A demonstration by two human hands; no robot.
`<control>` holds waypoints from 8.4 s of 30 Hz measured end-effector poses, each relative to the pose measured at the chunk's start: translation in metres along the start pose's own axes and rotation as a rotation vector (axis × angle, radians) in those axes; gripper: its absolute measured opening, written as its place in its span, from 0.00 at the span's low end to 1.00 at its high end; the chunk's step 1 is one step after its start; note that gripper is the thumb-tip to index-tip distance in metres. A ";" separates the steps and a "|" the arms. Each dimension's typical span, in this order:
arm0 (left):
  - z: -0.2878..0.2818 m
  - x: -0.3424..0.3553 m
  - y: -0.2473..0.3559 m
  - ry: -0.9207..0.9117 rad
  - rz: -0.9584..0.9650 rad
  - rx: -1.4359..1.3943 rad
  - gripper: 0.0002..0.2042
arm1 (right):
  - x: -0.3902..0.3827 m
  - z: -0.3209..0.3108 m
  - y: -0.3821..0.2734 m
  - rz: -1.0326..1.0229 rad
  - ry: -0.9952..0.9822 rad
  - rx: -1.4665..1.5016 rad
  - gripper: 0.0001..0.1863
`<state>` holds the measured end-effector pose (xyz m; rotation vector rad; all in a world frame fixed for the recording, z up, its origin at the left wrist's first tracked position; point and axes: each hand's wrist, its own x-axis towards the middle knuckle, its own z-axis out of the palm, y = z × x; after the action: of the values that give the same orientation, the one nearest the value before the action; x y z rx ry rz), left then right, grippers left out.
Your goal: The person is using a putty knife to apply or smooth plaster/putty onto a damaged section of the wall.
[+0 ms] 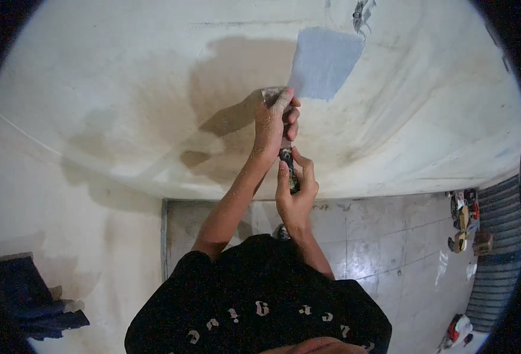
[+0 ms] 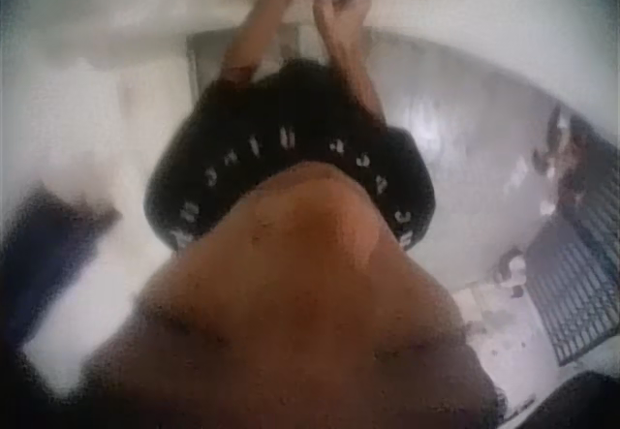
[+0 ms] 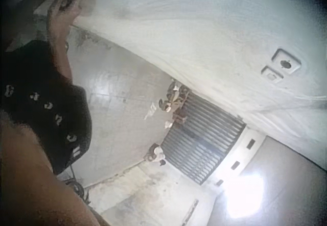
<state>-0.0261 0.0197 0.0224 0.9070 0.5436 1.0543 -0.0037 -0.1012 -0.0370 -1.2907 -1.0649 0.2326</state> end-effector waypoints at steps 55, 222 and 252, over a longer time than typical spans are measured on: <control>0.030 0.012 0.060 -0.090 0.072 -0.109 0.13 | 0.039 -0.002 -0.067 0.063 -0.024 -0.040 0.16; -0.281 -0.136 -0.121 0.217 -0.274 0.174 0.20 | -0.047 -0.013 0.024 0.249 -0.010 0.201 0.21; -0.058 -0.019 -0.038 -0.185 0.077 0.018 0.18 | -0.038 -0.006 0.037 0.257 -0.038 0.167 0.17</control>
<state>-0.0585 0.0162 -0.0414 1.0365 0.3668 1.0236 -0.0045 -0.1187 -0.0876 -1.2735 -0.8902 0.5315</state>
